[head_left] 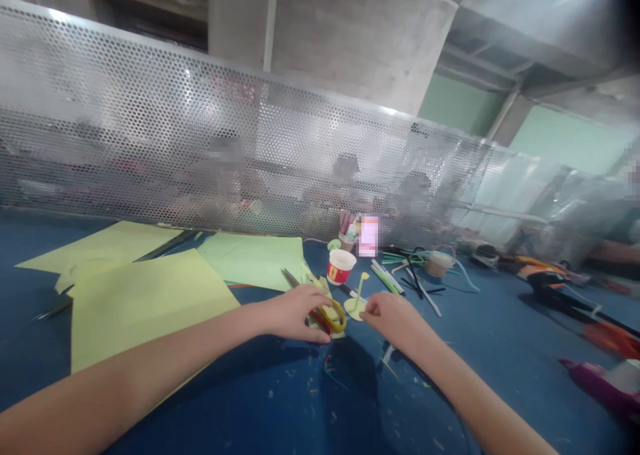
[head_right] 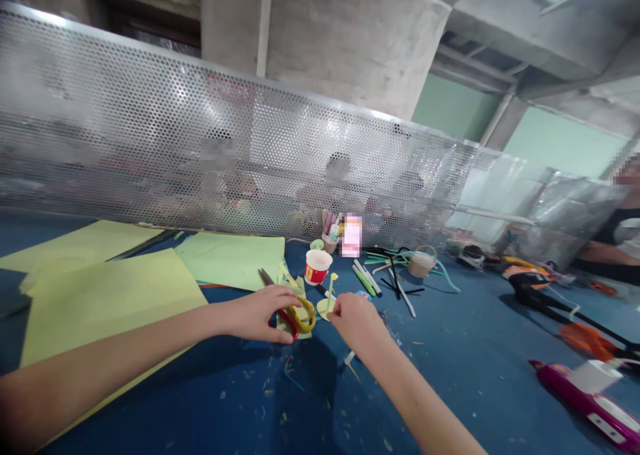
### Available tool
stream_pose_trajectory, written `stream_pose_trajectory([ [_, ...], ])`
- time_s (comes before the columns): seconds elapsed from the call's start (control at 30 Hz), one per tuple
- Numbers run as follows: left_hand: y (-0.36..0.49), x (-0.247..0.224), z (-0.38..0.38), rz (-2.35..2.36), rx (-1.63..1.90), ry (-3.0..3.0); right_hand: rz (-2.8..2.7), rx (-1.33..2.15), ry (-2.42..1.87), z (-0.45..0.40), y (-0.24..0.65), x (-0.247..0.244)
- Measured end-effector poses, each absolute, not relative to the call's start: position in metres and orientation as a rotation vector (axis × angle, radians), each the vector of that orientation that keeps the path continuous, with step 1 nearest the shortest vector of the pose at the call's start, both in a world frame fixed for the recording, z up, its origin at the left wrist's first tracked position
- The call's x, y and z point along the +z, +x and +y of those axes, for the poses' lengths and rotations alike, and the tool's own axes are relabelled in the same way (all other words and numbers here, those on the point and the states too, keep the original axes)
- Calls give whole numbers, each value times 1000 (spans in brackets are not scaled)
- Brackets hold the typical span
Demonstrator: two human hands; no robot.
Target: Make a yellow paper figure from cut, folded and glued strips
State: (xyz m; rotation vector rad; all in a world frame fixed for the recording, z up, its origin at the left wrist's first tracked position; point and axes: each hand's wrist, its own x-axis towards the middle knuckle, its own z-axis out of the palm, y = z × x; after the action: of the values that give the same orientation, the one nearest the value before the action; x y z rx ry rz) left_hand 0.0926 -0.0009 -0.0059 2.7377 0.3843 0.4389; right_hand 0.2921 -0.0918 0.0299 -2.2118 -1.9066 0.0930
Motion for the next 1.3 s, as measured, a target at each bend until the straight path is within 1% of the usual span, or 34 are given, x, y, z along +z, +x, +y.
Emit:
stream_pose_trajectory([
  [0.13, 92, 0, -3, 453, 311, 2789, -1898, 174, -2243, -98, 305, 44],
  [0.23, 94, 2, -5, 464, 279, 2807, -1855, 140, -2244, -106, 305, 58],
  [0.37, 102, -2, -5, 469, 334, 2858, -1856, 100, -2231, -113, 295, 65],
  [0.53, 107, -14, -3, 411, 443, 2905, -1929, 108, -2201, -117, 278, 57],
  [0.63, 106, -13, -3, 383, 519, 2910, -1957, 111, -2197, -118, 269, 55],
  [0.83, 86, 17, -1, 471, 652, 2939, -2083, 197, -2176, -116, 263, 50],
  [0.93, 68, 37, 7, 563, 706, 2971, -2209, 277, -2075, -113, 260, 40],
  [1.03, 50, 46, 18, 593, 645, 3033, -2326, 333, -1920, -111, 253, 30],
  [1.17, 28, 31, 38, 615, 455, 3194, -2392, 335, -1808, -107, 237, 20],
  [1.3, 10, 6, 60, 669, 407, 3269, -2451, 322, -1746, -106, 215, 16],
])
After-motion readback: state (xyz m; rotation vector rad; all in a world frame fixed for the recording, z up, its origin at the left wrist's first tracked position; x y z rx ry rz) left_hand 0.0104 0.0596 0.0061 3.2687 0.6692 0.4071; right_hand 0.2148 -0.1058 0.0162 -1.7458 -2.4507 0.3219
